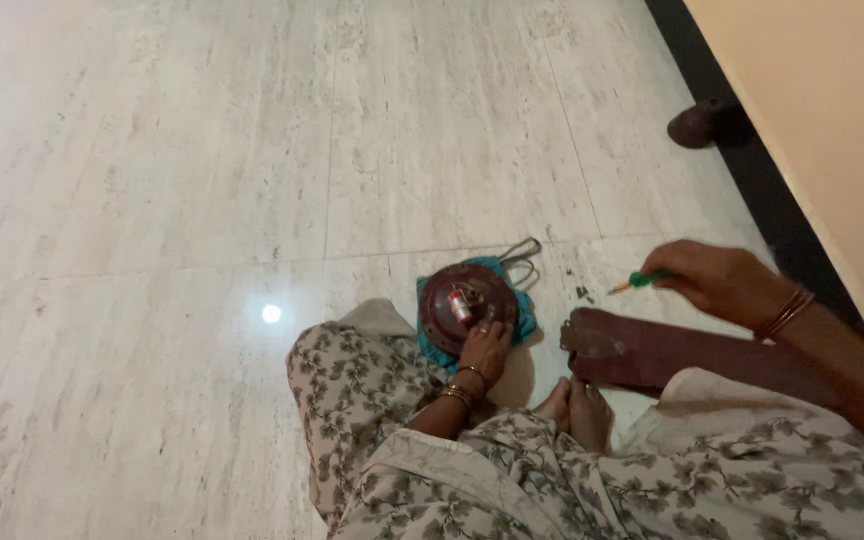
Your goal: The person sits on the floor and uses a screwdriver to tighten screws on the motor housing of a ceiling fan. They adjust the fan blades and continue to work on the motor assembly throughout the clip.
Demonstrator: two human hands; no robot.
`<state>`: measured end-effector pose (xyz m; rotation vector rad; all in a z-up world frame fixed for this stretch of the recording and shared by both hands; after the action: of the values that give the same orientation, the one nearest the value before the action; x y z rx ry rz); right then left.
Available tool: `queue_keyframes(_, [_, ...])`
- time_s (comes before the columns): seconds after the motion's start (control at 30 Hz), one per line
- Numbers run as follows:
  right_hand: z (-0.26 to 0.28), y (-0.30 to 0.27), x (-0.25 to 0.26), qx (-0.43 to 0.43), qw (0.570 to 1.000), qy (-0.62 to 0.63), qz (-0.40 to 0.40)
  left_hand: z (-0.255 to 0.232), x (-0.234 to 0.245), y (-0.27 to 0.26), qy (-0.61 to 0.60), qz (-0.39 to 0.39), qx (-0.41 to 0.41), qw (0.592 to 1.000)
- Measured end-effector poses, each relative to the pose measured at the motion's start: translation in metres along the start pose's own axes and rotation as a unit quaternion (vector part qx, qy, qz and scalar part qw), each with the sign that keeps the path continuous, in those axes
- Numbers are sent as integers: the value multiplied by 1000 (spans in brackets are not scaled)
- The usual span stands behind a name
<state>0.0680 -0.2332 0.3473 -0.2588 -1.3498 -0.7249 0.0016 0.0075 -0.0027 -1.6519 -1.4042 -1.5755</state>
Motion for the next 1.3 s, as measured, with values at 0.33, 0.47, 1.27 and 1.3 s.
queue_keyframes(0.33, [55,18,-21,41,996,-58,50,-27,-27,-26,-120,267,84,952])
queue_keyframes(0.47, [41,39,-82,5,997,60,37,-31,-54,-30,-135,372,105,912])
queue_keyframes(1.27, [37,24,-162,19,991,113,68,-18,-70,-12,-124,292,160,935])
queue_keyframes(1.3, [37,24,-162,17,991,116,66,-19,-69,-12,-119,293,154,936])
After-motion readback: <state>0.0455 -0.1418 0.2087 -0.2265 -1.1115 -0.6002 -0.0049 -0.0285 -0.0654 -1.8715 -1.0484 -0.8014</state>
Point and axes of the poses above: each hand's wrist, its own y-axis towards the middle knuckle, its own x-axis out of the back of the hand, z = x × y, the point moved 4 cm from there along y, towards the middle knuckle, and after that the axes turned 6 degrees about -x, right-handed, at the moved point
